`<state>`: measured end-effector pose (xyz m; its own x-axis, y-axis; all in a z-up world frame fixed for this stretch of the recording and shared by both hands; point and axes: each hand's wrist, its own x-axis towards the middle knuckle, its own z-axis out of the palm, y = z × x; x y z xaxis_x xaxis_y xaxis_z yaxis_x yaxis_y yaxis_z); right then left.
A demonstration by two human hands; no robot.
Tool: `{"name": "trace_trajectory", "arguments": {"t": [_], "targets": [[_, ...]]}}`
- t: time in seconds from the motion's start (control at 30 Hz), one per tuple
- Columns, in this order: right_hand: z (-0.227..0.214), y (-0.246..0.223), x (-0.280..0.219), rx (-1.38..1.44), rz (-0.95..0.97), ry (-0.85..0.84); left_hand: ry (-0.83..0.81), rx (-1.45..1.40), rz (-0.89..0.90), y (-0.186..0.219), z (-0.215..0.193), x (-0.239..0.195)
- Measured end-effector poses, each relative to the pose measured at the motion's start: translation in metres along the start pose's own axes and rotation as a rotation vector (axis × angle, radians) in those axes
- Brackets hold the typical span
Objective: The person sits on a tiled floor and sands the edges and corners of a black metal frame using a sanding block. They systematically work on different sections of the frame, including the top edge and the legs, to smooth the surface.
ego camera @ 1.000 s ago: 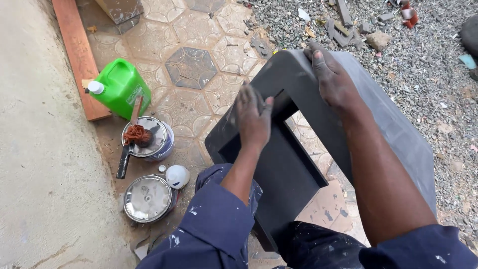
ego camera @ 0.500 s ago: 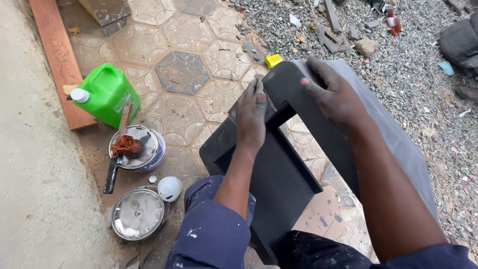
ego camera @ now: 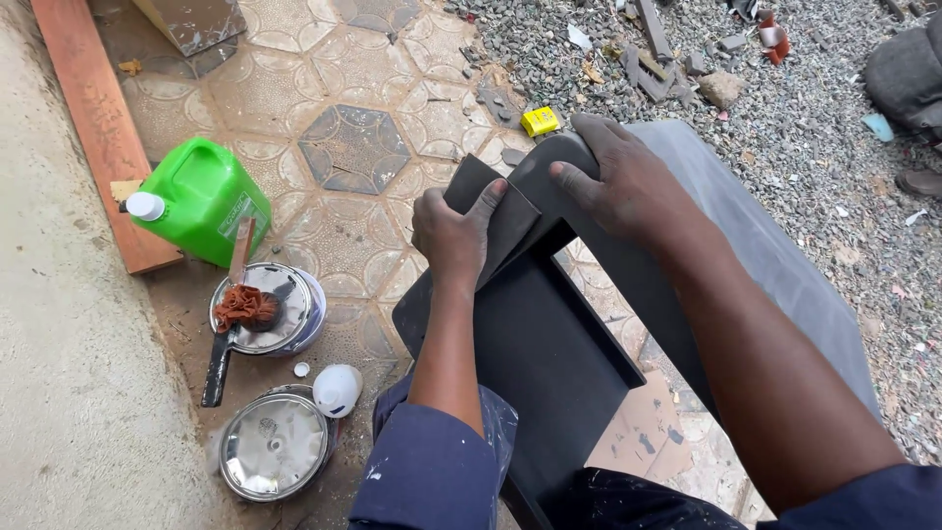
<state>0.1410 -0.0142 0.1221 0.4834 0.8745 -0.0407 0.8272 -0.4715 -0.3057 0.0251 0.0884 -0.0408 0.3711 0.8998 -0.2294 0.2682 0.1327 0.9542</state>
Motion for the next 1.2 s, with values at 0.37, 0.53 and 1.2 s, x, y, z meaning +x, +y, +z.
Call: {"name": "trace_trajectory", "arguments": {"t": [0.37, 0.53, 1.2], "targets": [[-0.012, 0.030, 0.001, 0.002, 0.050, -0.029, -0.207, 0.037, -0.073, 0.033, -0.023, -0.025], [-0.018, 0.043, 0.008, -0.026, 0.034, -0.013, -0.214, 0.009, -0.038, 0.031, -0.008, -0.020], [-0.023, 0.051, -0.012, -0.519, -0.240, 0.440, -0.172, -0.271, 0.540, 0.031, 0.047, -0.023]]}}
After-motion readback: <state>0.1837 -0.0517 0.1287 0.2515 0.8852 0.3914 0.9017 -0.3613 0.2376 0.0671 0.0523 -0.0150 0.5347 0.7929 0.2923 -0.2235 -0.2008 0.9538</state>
